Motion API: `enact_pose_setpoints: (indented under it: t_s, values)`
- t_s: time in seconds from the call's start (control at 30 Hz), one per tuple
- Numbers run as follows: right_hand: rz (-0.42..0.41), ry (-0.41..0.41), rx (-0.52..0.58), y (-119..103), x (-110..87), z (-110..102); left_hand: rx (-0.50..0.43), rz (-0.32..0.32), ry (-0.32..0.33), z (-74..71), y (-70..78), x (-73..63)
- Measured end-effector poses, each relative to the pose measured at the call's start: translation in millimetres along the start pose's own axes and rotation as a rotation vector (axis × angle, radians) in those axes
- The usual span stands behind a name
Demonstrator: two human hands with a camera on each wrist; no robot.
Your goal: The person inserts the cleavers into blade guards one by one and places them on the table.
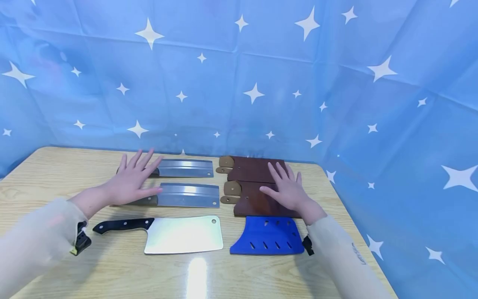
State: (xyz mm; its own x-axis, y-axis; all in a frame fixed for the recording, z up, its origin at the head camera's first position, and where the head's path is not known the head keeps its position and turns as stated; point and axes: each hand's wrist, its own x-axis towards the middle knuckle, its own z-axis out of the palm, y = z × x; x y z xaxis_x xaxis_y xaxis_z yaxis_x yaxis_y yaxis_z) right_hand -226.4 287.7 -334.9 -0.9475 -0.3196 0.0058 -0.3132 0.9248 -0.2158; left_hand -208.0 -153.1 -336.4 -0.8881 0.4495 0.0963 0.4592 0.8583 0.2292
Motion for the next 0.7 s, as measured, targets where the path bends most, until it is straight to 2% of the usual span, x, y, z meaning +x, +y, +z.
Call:
enact_pose_setpoints:
  t_s: [0.4,0.7]
  values:
    - [-0.038,0.004,-0.018,15,-28.1,7,0.035,0.074,0.039,4.4,-7.7,-25.6]
    - [-0.133,-0.006,0.001,22,-49.2,17,0.004,0.124,0.045,9.1,-11.9,-45.8]
